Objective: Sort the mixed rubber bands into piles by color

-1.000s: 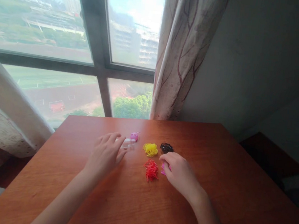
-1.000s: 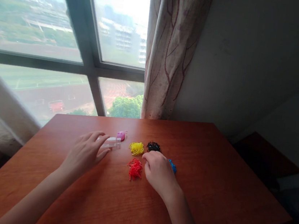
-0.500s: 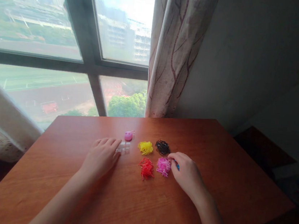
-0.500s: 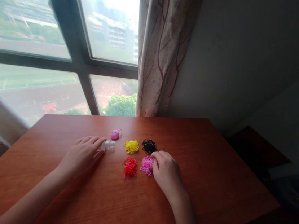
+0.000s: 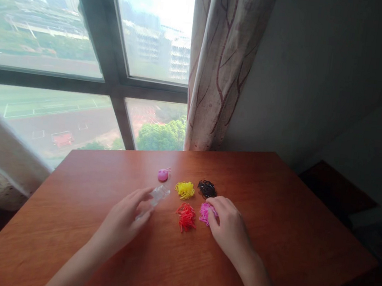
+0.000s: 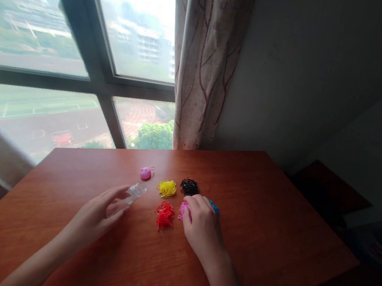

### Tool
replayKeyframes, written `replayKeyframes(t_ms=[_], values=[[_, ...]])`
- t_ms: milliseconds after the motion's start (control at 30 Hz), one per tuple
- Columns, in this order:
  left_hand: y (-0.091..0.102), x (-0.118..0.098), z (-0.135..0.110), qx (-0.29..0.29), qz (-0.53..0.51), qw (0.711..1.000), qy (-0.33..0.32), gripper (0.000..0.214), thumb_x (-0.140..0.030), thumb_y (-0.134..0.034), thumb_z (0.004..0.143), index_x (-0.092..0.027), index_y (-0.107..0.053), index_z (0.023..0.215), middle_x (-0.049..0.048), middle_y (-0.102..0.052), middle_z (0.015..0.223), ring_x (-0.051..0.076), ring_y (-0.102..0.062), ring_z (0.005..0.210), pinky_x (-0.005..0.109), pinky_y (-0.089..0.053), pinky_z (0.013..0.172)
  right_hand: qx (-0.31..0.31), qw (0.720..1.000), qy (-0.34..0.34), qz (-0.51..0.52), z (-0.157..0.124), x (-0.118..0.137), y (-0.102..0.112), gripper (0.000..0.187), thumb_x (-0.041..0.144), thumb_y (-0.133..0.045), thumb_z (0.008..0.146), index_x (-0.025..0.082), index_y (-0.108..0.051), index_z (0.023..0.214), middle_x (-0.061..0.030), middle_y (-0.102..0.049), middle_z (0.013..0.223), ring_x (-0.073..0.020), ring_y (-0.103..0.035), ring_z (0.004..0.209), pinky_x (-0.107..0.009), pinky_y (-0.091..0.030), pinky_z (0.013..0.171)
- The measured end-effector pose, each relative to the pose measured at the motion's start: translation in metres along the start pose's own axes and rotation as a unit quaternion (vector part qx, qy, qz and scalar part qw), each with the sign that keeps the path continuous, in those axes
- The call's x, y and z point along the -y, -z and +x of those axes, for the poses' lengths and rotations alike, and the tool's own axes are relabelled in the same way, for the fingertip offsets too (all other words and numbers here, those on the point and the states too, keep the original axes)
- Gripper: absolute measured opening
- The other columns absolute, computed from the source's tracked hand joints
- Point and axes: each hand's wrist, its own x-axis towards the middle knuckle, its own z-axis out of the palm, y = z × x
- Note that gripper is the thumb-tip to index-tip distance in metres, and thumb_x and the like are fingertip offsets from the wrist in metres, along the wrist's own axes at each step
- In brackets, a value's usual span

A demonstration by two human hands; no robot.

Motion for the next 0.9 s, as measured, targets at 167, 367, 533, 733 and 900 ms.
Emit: replayKeyframes(t_ms=[167,367,533,733,900], values=[[-0.010,0.002,-0.016,-0.010,-0.102,0.994,0.046,0.040,-0.036,-0.055,0.089,-0.021,-0.051,0.126,0.0082,-0.069,0.111,0.020,-0.071,0.090,0.033,-0.058,0.081,0.027,0.999,0.030,-0.009,-0.005,0.037,-0.020,0.014,0.020,-0.053,0.092,0.021,-0.059,0.104,-0.0072,-0.060,0.104,-0.0239,-0.054,0.097,-0.037,-0.044,0.088],[-0.015,0.004,-0.021,-0.016,-0.161,0.985,0.056,0.036,-0.035,-0.056,0.089,-0.021,-0.053,0.123,0.0080,-0.067,0.111,0.019,-0.071,0.091,0.033,-0.060,0.082,0.030,0.993,0.029,-0.110,0.003,0.054,-0.049,0.028,0.033,-0.064,0.087,0.020,-0.056,0.111,-0.0104,-0.057,0.111,-0.0279,-0.049,0.103,-0.042,-0.043,0.090],[-0.011,-0.003,-0.020,-0.026,-0.171,0.983,0.058,0.035,-0.034,-0.057,0.087,-0.020,-0.055,0.119,0.0082,-0.068,0.108,0.020,-0.070,0.091,0.035,-0.060,0.082,0.046,0.986,0.039,-0.153,0.010,0.050,-0.060,0.028,0.037,-0.065,0.087,0.020,-0.056,0.107,-0.0108,-0.056,0.109,-0.0278,-0.049,0.101,-0.041,-0.043,0.088],[-0.011,-0.007,-0.021,-0.028,-0.167,0.985,0.046,0.033,-0.030,-0.056,0.087,-0.020,-0.056,0.119,0.0082,-0.068,0.108,0.020,-0.070,0.094,0.034,-0.059,0.083,0.055,0.982,0.040,-0.179,0.012,0.049,-0.066,0.021,0.036,-0.062,0.088,0.020,-0.056,0.101,-0.0097,-0.057,0.103,-0.0267,-0.049,0.095,-0.039,-0.043,0.081],[-0.010,-0.010,-0.022,-0.028,-0.156,0.986,0.043,0.034,-0.032,-0.056,0.087,-0.020,-0.057,0.118,0.0082,-0.068,0.108,0.021,-0.070,0.092,0.035,-0.059,0.082,0.049,0.981,0.043,-0.182,0.010,0.046,-0.072,0.011,0.030,-0.060,0.091,0.021,-0.055,0.092,-0.0074,-0.056,0.098,-0.0245,-0.049,0.092,-0.036,-0.042,0.079]])
